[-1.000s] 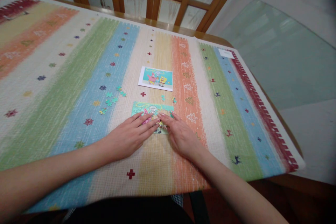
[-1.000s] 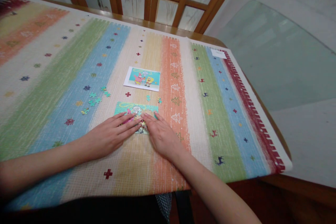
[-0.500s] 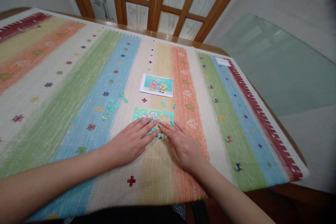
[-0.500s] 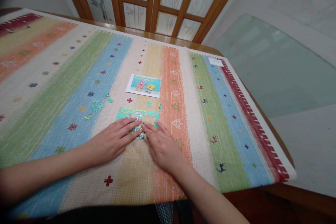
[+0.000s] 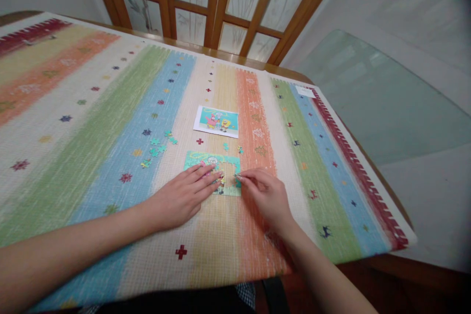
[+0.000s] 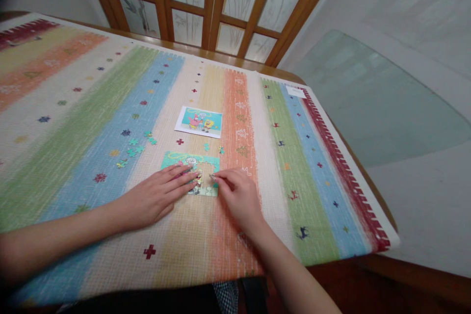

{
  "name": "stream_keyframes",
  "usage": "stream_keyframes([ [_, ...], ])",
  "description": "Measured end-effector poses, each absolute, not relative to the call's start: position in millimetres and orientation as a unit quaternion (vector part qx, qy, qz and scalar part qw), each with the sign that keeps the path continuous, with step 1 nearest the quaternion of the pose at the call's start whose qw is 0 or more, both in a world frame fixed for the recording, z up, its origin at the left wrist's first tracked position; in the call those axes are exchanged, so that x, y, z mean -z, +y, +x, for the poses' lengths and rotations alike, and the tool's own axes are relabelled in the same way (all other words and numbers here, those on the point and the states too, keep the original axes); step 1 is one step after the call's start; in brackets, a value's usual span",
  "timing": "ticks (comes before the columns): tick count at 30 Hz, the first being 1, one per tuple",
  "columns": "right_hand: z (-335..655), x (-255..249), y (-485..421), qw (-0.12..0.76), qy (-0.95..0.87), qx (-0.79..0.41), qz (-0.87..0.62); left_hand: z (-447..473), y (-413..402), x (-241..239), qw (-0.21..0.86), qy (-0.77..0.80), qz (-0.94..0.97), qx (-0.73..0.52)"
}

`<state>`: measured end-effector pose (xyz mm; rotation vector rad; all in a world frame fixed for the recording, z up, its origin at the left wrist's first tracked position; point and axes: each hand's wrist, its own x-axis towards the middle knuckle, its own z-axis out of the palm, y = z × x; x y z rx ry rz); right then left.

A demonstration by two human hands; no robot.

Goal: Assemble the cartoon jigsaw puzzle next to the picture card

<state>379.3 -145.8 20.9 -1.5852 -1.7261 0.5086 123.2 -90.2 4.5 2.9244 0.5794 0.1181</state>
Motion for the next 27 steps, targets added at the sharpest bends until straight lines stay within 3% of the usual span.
stream_keyframes([
  [7, 380, -23, -116, 0.229, -0.725, -0.201, -0.618, 123, -89, -1, 0.091, 0.187, 0.978, -0.033],
  [16, 383, -26, -92, 0.147, -0.739, -0.214, -0.622, 123, -91, 0, 0.096, 0.188, 0.977, -0.026],
  [27, 371, -39, -91, 0.147, -0.720, -0.279, -0.618, 122, -90, 5, 0.095, 0.177, 0.979, -0.041],
])
